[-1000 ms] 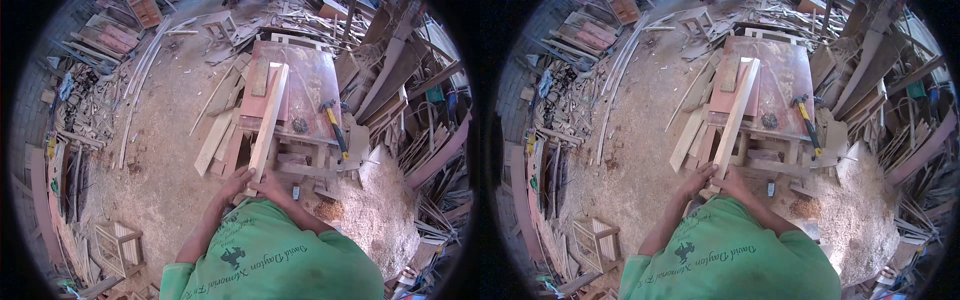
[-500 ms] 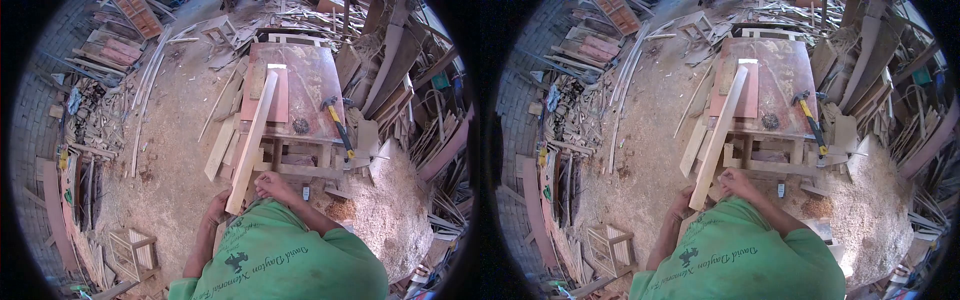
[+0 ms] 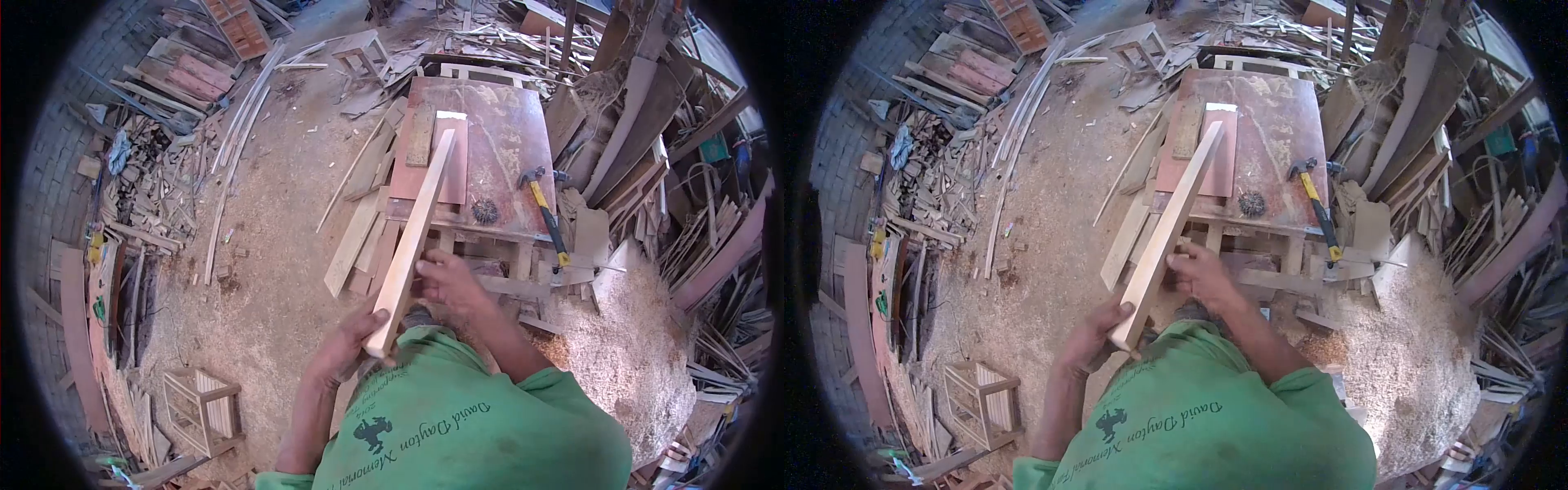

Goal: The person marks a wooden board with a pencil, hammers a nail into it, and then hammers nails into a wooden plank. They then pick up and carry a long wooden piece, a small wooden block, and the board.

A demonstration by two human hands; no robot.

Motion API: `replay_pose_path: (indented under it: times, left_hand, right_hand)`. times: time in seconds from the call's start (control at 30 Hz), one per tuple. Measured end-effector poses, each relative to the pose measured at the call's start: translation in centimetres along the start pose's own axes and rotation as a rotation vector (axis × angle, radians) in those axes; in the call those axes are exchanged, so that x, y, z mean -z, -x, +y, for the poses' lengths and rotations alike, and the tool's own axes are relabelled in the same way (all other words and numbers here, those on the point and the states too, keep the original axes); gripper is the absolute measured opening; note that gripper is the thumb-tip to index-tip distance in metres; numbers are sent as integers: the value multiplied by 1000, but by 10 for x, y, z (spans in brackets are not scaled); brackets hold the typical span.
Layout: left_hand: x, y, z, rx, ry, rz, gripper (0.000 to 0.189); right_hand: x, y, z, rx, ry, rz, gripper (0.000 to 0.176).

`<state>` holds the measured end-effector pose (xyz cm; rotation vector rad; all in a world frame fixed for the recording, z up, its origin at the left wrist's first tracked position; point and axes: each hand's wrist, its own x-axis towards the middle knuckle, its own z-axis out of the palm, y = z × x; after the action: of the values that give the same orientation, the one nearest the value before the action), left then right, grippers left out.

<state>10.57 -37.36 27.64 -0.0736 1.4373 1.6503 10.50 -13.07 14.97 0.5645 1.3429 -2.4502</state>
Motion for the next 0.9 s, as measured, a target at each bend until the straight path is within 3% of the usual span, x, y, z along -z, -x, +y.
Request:
replay_pose_path:
  times: [0.07,0.17,0.27,0.53,0.8,0.9]
  left_hand:
    - [-19,11,26,-55,164,-117,86]
    - [-48,15,48,-169,269,-305,89]
    - [-70,4,59,-365,33,-394,91]
    - [-101,-9,73,-415,-128,-395,80]
    - [-111,-14,80,-496,-107,-367,81]
    - [-110,-19,78,-487,-119,-342,82]
  right_hand:
    - [-8,17,-27,117,-193,-58,40]
    - [-1,32,-56,194,-252,-37,36]
    - [26,27,-66,274,-315,-88,36]
    - [12,56,-95,344,-319,9,44]
    - [27,49,-97,347,-404,-193,50]
    - [21,53,-99,352,-337,-79,53]
